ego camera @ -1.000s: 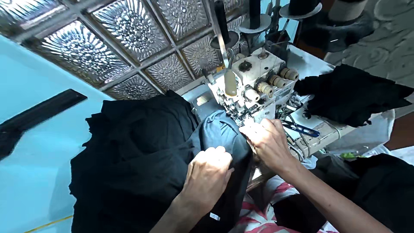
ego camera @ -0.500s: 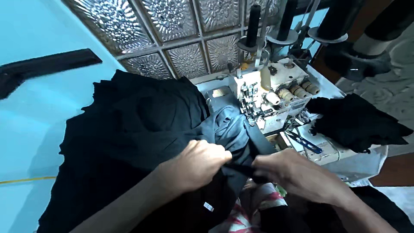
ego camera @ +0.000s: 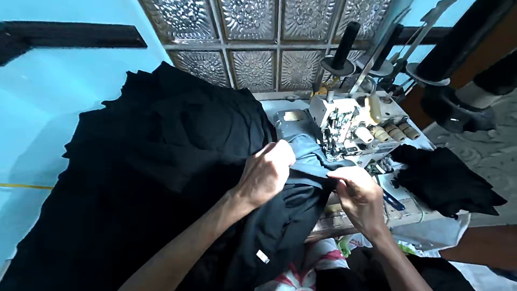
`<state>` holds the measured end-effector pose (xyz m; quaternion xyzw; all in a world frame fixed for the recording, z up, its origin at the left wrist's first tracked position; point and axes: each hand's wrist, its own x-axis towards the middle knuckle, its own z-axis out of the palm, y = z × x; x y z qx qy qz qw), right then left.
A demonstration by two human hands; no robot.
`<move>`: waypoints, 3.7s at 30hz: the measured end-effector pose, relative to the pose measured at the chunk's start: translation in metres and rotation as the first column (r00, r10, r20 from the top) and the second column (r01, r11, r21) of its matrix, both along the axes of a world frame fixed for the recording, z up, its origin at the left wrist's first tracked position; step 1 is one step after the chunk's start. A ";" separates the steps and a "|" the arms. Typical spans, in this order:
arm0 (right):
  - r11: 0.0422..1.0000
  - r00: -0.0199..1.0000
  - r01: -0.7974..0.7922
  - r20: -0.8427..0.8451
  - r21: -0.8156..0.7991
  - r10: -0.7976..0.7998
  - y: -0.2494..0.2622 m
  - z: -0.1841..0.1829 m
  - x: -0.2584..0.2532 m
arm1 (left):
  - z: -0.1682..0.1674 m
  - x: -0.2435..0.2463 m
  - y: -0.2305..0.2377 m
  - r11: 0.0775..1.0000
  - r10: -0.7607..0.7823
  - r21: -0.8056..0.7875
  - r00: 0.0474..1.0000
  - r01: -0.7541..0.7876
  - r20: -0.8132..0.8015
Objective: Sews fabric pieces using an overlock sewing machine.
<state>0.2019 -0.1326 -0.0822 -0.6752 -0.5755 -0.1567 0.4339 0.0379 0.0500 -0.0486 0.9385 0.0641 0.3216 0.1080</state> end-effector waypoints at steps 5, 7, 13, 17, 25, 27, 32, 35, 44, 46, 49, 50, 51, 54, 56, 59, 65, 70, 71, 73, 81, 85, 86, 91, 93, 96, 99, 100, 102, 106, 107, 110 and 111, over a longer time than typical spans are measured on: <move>1.000 1.000 0.020 -0.012 -0.006 -0.020 -0.006 -0.002 -0.006 | -0.001 -0.019 -0.017 0.991 -0.011 0.134 1.000 0.012 -0.010; 0.998 0.998 0.053 0.038 -0.031 -0.052 -0.003 -0.003 -0.009 | -0.005 -0.019 -0.016 0.988 0.000 0.156 1.000 0.002 -0.007; 0.989 0.982 0.097 0.172 -0.109 -0.077 -0.001 -0.005 -0.014 | -0.012 -0.013 -0.015 0.989 0.019 0.146 0.999 -0.014 -0.032; 0.984 0.960 0.139 0.258 -0.115 -0.105 0.001 -0.008 -0.018 | -0.015 -0.011 -0.017 0.991 0.028 0.131 0.997 -0.019 -0.071; 0.980 0.961 0.197 0.198 -0.008 -0.191 -0.002 0.000 -0.017 | -0.021 -0.003 -0.018 0.974 0.055 0.218 0.998 -0.060 0.027; 0.969 0.942 0.244 0.232 0.029 -0.244 -0.004 0.000 -0.017 | -0.016 -0.004 -0.016 0.977 0.038 0.210 0.999 -0.039 0.010; 0.969 0.948 0.133 0.258 0.208 -0.185 -0.026 -0.020 -0.050 | 0.044 -0.049 -0.033 0.971 -0.211 0.046 0.936 0.233 -0.282; 0.994 0.982 0.042 0.178 0.102 -0.060 -0.028 -0.038 -0.076 | 0.083 -0.091 -0.052 0.847 -0.502 -0.060 0.758 0.528 -0.417; 0.700 0.811 -0.512 -0.549 -0.497 0.203 -0.035 0.020 -0.091 | 0.103 -0.079 -0.053 0.741 -0.621 -0.475 0.754 0.474 -0.216; 0.691 0.734 -0.640 -0.534 -0.335 0.420 -0.049 0.030 -0.095 | 0.106 -0.070 -0.058 0.739 -0.636 -0.458 0.735 0.494 -0.236; 0.686 0.639 -0.726 -0.414 -0.044 0.649 -0.071 0.050 -0.093 | 0.112 -0.056 -0.071 0.797 -0.599 -0.337 0.728 0.502 -0.332; 0.685 0.633 -0.728 -0.390 -0.006 0.669 -0.077 0.059 -0.088 | 0.115 -0.050 -0.076 0.810 -0.585 -0.296 0.729 0.506 -0.355; 0.692 0.639 -0.722 -0.367 0.015 0.676 -0.081 0.066 -0.082 | 0.119 -0.045 -0.079 0.817 -0.576 -0.271 0.724 0.508 -0.379; 0.681 0.619 -0.725 -0.339 0.102 0.709 -0.082 0.075 -0.066 | 0.131 -0.029 -0.084 0.826 -0.562 -0.238 0.711 0.511 -0.422; 0.645 0.565 -0.750 -0.364 0.147 0.740 -0.080 0.078 -0.059 | 0.134 -0.021 -0.084 0.829 -0.556 -0.229 0.704 0.510 -0.442; 0.565 0.440 -0.803 -0.448 0.192 0.778 -0.076 0.081 -0.055 | 0.136 -0.015 -0.086 0.835 -0.538 -0.205 0.679 0.511 -0.499; 0.546 0.257 -0.755 -0.602 0.363 0.756 -0.057 0.070 -0.038 | 0.172 -0.031 -0.083 0.880 -0.403 -0.109 0.607 0.462 -0.685; 0.734 0.599 -0.677 -0.533 0.061 0.597 -0.022 0.042 -0.001 | 0.186 -0.052 -0.065 0.880 -0.048 0.333 0.760 0.340 -0.648; 0.775 0.678 -0.632 -0.483 0.003 0.554 -0.014 0.033 0.008 | 0.187 -0.055 -0.061 0.875 0.028 0.397 0.789 0.278 -0.614; 0.865 0.831 -0.494 -0.339 -0.083 0.441 0.000 0.019 0.026 | 0.189 -0.058 -0.053 0.856 0.150 0.491 0.829 0.164 -0.539; 0.972 0.954 -0.233 -0.201 -0.027 0.223 0.025 -0.003 0.049 | 0.182 -0.084 0.012 0.961 -0.271 -0.058 0.870 0.271 -0.411; 0.960 0.925 -0.277 -0.263 0.029 0.275 0.024 0.004 0.040 | 0.183 -0.081 -0.001 0.964 -0.267 -0.108 0.870 0.244 -0.416; 0.948 0.905 -0.315 -0.286 0.049 0.315 0.023 0.010 0.035 | 0.181 -0.081 -0.003 0.967 -0.256 -0.110 0.875 0.231 -0.411; 0.867 0.825 -0.465 -0.268 0.176 0.497 0.023 0.033 0.012 | 0.172 -0.085 -0.007 0.978 -0.203 -0.116 0.902 0.171 -0.382; 0.871 0.836 -0.452 -0.247 0.194 0.489 0.020 0.037 0.009 | 0.167 -0.087 -0.009 0.985 -0.167 -0.113 0.915 0.134 -0.367; 0.886 0.863 -0.427 -0.210 0.182 0.459 0.018 0.034 0.007 | 0.159 -0.087 -0.008 0.987 -0.150 -0.101 0.931 0.123 -0.333; 0.906 0.896 -0.380 -0.169 0.188 0.411 0.020 0.028 0.004 | 0.156 -0.086 -0.009 0.986 -0.152 -0.113 0.937 0.122 -0.315; 0.909 0.903 -0.369 -0.155 0.195 0.400 0.020 0.027 0.003 | 0.155 -0.087 -0.009 0.985 -0.155 -0.121 0.936 0.123 -0.316; 0.915 0.915 -0.352 -0.133 0.198 0.381 0.022 0.027 0.000 | 0.154 -0.088 -0.008 0.984 -0.156 -0.132 0.936 0.120 -0.316; 0.920 0.918 -0.326 -0.162 0.217 0.363 0.025 0.029 -0.005 | 0.152 -0.090 -0.009 0.986 -0.136 -0.133 0.940 0.098 -0.314; 0.922 0.916 -0.317 -0.181 0.222 0.359 0.024 0.029 -0.006 | 0.151 -0.091 -0.010 0.986 -0.133 -0.135 0.940 0.094 -0.315; 0.934 0.945 -0.262 -0.131 0.243 0.300 0.017 0.029 -0.011 | 0.150 -0.092 -0.011 0.987 -0.119 -0.138 0.941 0.079 -0.316; 0.941 0.963 -0.228 -0.083 0.251 0.256 0.014 0.027 -0.012 | 0.149 -0.092 -0.012 0.987 -0.117 -0.141 0.943 0.076 -0.312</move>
